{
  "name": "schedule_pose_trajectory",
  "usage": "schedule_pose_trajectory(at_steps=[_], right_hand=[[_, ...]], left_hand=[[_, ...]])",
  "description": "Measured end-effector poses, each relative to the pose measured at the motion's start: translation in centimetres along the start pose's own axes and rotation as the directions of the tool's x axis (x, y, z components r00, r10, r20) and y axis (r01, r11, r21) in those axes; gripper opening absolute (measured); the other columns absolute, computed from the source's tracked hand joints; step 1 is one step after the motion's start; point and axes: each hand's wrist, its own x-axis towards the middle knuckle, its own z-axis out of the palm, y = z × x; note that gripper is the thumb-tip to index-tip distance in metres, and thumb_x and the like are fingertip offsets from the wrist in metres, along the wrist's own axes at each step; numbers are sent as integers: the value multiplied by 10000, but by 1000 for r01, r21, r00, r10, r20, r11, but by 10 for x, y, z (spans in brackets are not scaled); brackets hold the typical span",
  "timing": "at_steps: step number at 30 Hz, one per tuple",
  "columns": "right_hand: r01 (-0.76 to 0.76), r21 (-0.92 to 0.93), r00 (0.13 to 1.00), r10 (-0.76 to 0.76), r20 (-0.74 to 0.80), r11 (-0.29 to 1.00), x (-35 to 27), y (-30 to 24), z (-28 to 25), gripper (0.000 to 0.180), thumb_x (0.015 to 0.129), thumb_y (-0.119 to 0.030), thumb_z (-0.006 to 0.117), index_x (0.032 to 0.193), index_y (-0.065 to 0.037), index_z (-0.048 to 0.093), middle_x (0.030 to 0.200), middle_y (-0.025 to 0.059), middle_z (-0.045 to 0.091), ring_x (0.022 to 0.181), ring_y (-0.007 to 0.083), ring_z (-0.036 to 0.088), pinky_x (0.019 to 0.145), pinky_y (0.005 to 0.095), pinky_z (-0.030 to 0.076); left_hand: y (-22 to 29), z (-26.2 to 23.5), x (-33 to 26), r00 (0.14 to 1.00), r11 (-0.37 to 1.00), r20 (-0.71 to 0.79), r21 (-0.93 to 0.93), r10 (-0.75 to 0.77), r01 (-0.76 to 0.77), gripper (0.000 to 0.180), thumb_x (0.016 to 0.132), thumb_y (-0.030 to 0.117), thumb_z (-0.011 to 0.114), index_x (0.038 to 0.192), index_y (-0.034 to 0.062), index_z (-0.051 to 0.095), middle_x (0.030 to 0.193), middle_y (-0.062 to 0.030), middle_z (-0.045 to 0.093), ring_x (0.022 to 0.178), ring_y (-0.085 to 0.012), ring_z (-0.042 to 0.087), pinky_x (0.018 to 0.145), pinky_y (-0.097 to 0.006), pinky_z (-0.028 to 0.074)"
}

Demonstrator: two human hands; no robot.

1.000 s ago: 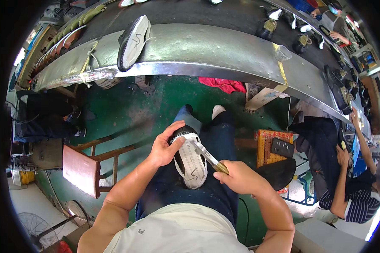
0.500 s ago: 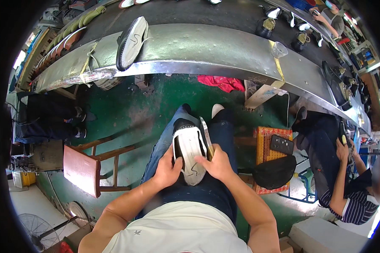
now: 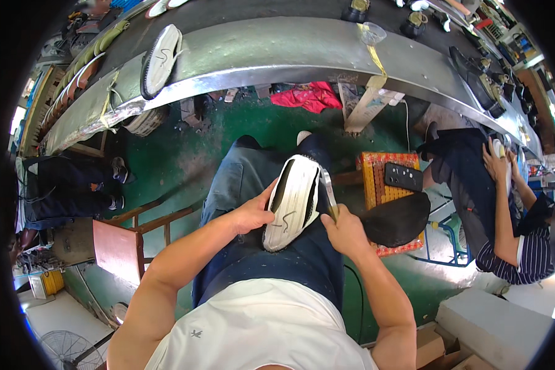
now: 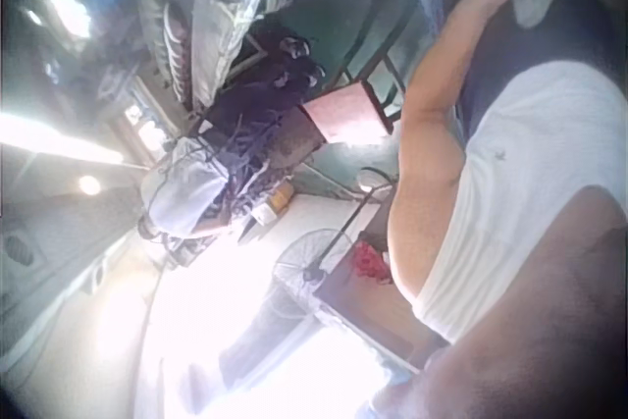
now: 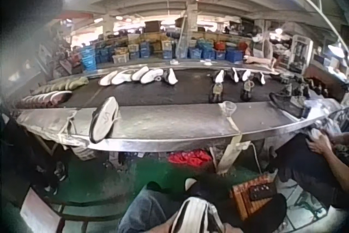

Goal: The worker uses a pair of pliers to pull and trim excess material from shoe soles on a manufacturing line.

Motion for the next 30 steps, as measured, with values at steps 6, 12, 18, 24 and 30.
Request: schedule_pose_trajectory(at_steps=[6, 12, 18, 24, 30], right_hand=[[335, -373, 929, -236, 286, 865, -41, -8, -23, 345, 939, -243, 620, 1190, -7, 595, 930, 254, 708, 893, 456, 684, 816, 542, 528], [489, -517, 847, -241, 474, 702, -11, -37, -31, 313, 901, -153, 633, 1139, 46, 591, 871, 249, 700, 835, 434, 690, 777, 523, 541], [499, -632, 787, -4, 617, 593, 11, -86, -31, 253, 906, -166, 642, 1054, 37, 626, 874, 233, 706, 831, 408, 702, 762, 504, 552], [532, -462, 826, -314, 469, 709, 9, -32, 13, 253, 914, -245, 671, 972, -4, 622, 851, 218, 695, 793, 410, 692, 733, 509, 543], [458, -393, 850, -263, 456, 798, 0, -40, 6, 301, 920, -167, 654, 1122, 32, 552, 1002, 248, 653, 972, 426, 654, 844, 489, 520]], left_hand=[[-35, 14, -13, 989, 947, -74, 306, 130, -101, 1067, 799, 101, 707, 1608, -55, 29, 1645, -266, 223, 1534, -315, 257, 1237, -319, 209], [-47, 17, -15, 986, 922, -91, 374, 142, -98, 1036, 812, 67, 632, 1593, -81, -33, 1673, -282, 101, 1574, -324, 110, 1255, -313, 126], [-41, 19, -20, 989, 976, -117, -188, 90, -111, 843, 972, 203, 506, 1620, -34, 22, 1681, -205, 169, 1543, -271, 219, 1247, -336, 195], [-42, 30, 1, 848, 962, -524, -263, -80, -72, 684, 1108, 513, 294, 1579, 17, 327, 1551, -174, 455, 1420, -251, 434, 1166, -313, 325], [-45, 26, 11, 694, 904, -649, 428, 311, -5, 522, 1112, 341, 345, 1384, -46, 566, 1271, -315, 634, 1199, -455, 619, 1019, -426, 490]])
